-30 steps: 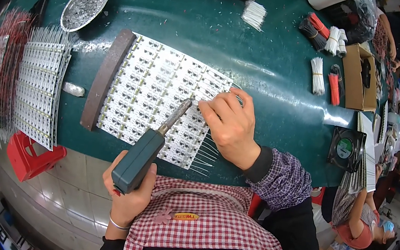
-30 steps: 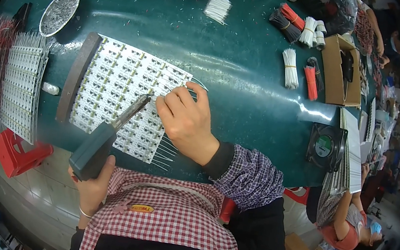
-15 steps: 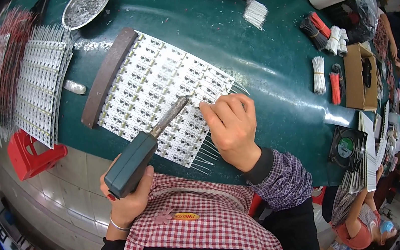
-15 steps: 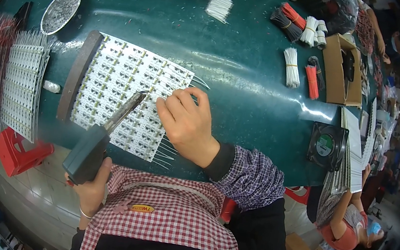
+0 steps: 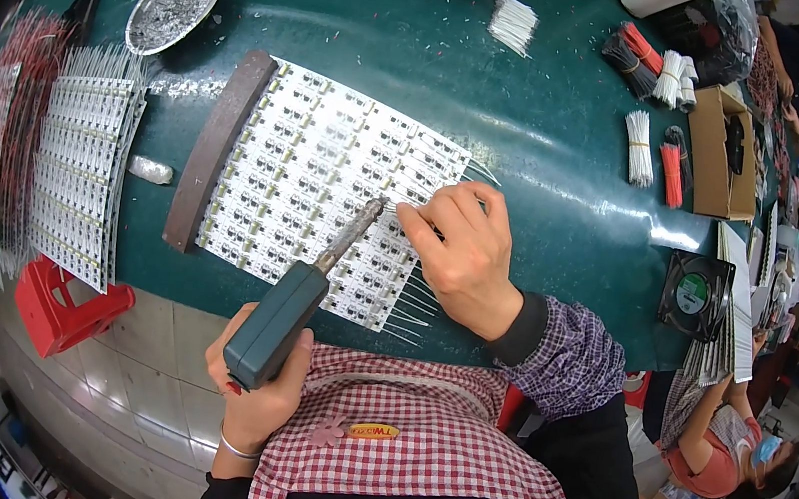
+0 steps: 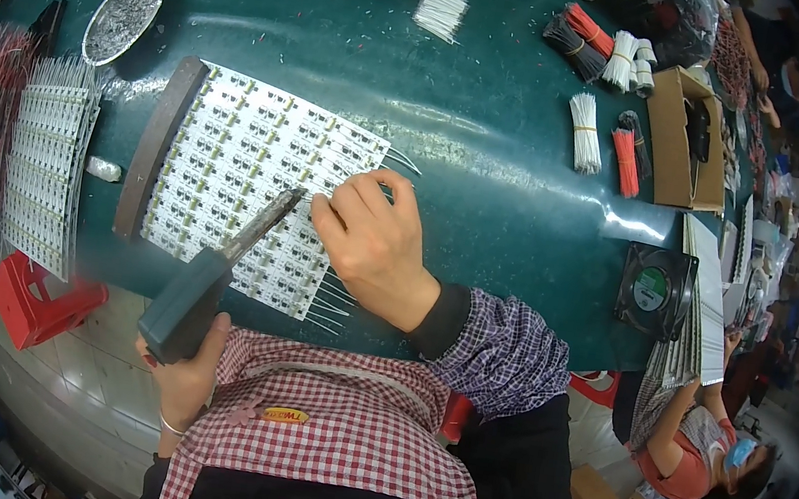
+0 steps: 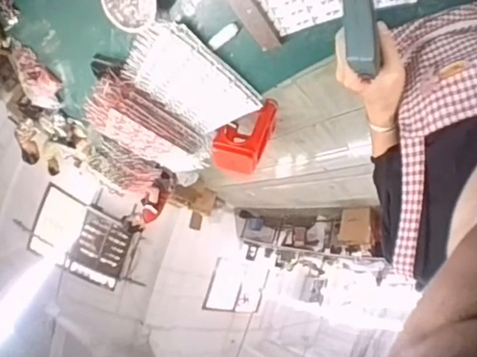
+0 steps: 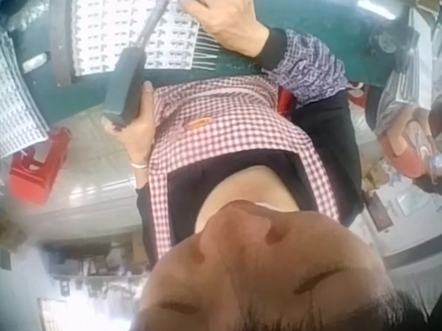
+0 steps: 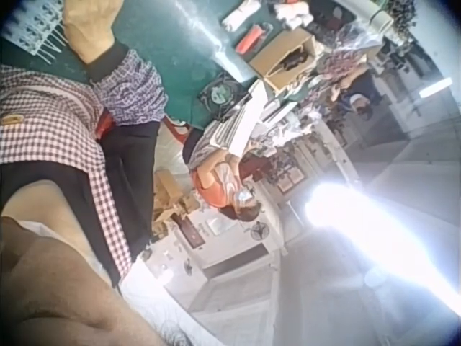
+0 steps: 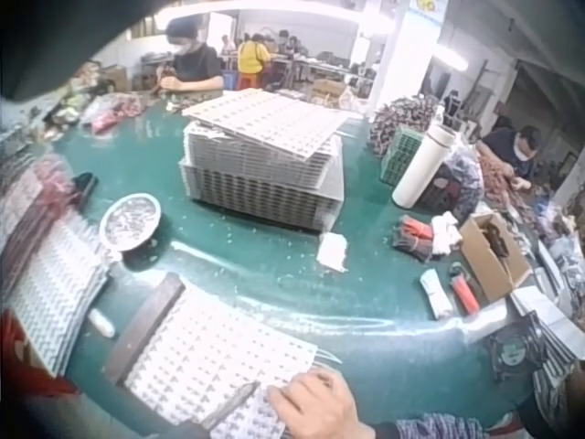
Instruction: The person takes small wires from the workbench and solders them onto the edge of a circuit board panel using a handheld soldering iron.
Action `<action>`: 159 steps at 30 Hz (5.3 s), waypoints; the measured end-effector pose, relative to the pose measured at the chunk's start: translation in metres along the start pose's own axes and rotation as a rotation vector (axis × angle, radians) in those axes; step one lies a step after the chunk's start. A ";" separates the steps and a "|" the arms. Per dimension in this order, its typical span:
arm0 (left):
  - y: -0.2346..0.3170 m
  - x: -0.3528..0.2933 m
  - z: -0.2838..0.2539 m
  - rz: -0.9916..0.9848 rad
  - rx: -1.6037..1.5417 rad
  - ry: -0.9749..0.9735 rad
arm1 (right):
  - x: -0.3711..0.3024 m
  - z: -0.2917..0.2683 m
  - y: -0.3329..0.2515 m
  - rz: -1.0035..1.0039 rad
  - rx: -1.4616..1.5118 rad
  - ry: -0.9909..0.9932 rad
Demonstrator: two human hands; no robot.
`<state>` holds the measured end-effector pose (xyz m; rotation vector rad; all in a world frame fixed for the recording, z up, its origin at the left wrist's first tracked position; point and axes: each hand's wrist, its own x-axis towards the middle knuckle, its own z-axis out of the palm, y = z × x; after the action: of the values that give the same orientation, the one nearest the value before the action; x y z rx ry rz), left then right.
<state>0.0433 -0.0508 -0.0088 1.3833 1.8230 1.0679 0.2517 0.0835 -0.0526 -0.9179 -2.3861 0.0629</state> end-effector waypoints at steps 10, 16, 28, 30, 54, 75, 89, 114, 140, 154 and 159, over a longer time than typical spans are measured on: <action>0.002 0.002 0.000 0.070 0.039 -0.018 | 0.000 -0.001 -0.002 0.037 0.003 -0.015; -0.004 -0.005 0.001 0.066 -0.025 0.096 | 0.001 -0.001 -0.003 0.047 0.015 -0.002; -0.005 -0.011 -0.006 0.012 0.001 0.026 | -0.005 0.001 -0.007 0.004 0.011 0.015; -0.005 -0.011 -0.006 0.025 0.018 0.024 | -0.005 -0.001 -0.008 0.039 0.023 -0.005; -0.005 -0.016 -0.005 -0.033 -0.052 0.070 | -0.002 0.000 -0.011 0.045 0.024 0.045; -0.010 -0.019 -0.005 0.003 -0.026 0.017 | -0.008 0.001 -0.015 0.030 0.035 0.008; -0.007 -0.021 -0.008 0.024 -0.014 0.048 | -0.007 0.001 -0.017 0.067 0.066 0.022; -0.009 -0.023 -0.009 -0.003 -0.023 0.002 | -0.012 0.004 -0.020 0.030 0.050 0.024; -0.014 -0.034 -0.014 0.007 -0.021 0.025 | -0.014 0.004 -0.028 0.058 0.081 0.042; -0.023 -0.044 -0.011 -0.049 -0.029 0.106 | -0.014 0.006 -0.027 0.038 0.065 0.015; -0.030 -0.053 -0.017 -0.102 -0.104 0.036 | -0.013 0.002 -0.026 0.045 0.046 0.009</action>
<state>0.0296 -0.1102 -0.0268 1.2050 1.8166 1.1242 0.2432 0.0557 -0.0545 -0.9482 -2.3462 0.1294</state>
